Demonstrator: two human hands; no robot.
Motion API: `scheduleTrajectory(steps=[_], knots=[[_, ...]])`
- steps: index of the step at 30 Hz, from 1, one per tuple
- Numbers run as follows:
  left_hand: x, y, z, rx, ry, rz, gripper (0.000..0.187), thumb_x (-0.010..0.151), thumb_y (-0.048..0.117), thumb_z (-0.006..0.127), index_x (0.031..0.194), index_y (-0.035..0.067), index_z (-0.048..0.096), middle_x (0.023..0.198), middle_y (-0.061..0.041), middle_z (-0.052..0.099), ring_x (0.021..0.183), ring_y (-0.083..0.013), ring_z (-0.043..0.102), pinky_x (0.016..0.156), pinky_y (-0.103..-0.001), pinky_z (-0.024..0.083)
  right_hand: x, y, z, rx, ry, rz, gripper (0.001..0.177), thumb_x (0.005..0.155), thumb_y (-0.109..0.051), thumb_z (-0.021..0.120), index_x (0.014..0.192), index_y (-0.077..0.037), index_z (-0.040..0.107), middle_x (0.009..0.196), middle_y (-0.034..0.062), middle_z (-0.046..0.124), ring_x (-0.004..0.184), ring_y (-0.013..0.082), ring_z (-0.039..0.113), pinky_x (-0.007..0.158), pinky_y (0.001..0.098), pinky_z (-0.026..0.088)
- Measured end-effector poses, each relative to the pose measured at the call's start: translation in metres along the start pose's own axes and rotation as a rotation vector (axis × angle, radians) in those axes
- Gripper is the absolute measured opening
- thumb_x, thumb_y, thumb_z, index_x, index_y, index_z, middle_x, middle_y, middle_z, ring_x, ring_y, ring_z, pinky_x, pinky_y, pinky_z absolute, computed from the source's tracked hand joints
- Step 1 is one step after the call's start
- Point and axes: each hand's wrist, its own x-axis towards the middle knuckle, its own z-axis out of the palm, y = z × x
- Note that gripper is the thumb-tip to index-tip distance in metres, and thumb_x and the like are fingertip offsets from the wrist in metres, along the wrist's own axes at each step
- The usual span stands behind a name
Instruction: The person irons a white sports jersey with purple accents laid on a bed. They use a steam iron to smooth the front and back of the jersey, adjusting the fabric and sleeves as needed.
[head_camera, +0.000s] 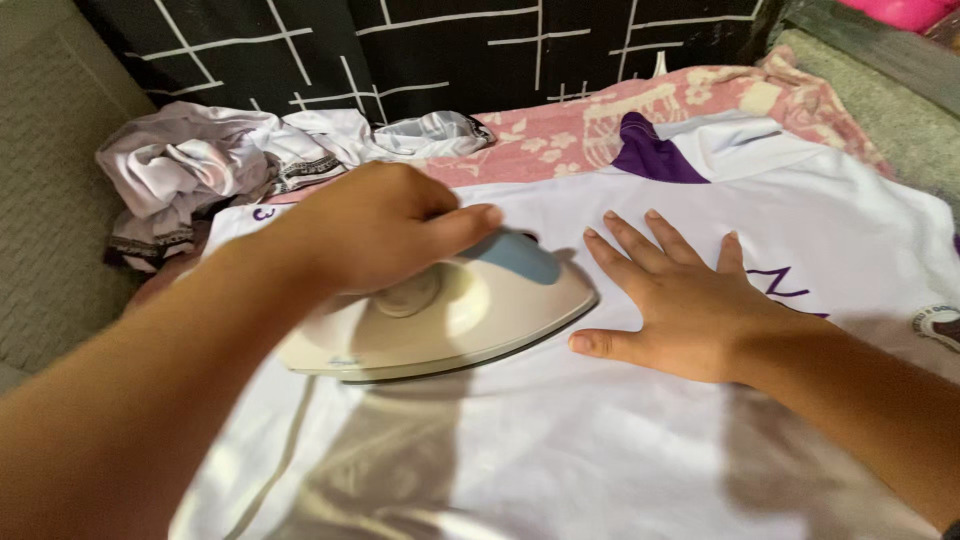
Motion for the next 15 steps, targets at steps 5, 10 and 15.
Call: scheduleTrajectory(steps=[5,10,15], knots=[[-0.026,-0.072,-0.024,0.13,-0.043,-0.237,0.051,0.09,0.055,0.059,0.11,0.017,0.086,0.086,-0.01,0.077,0.076,-0.0235,0.073,0.077,-0.041,0.056,0.0,0.004,0.004,0.009,-0.002,0.004,0.107,0.082,-0.084,0.046,0.161,-0.033,-0.005,0.17,-0.0038,-0.015,0.155,0.0259,-0.018,0.117,0.0692,-0.001],[-0.048,-0.119,-0.032,0.043,0.024,-0.341,0.047,0.093,0.05,0.065,0.116,0.014,0.085,0.085,-0.013,0.078,0.073,-0.025,0.073,0.072,-0.038,0.061,0.002,0.003,0.001,0.005,0.008,-0.011,0.107,0.082,-0.083,0.046,0.161,-0.034,-0.006,0.17,-0.0032,-0.015,0.154,0.0256,-0.017,0.116,0.0702,-0.002],[-0.041,-0.05,-0.009,-0.081,-0.115,-0.213,0.046,0.085,0.052,0.066,0.102,0.013,0.082,0.078,-0.013,0.081,0.069,-0.0215,0.075,0.068,-0.038,0.06,0.0,0.004,0.003,0.02,-0.01,-0.002,0.11,0.079,-0.081,0.048,0.164,-0.038,-0.006,0.169,-0.005,-0.016,0.155,0.0243,-0.018,0.119,0.0699,-0.001]])
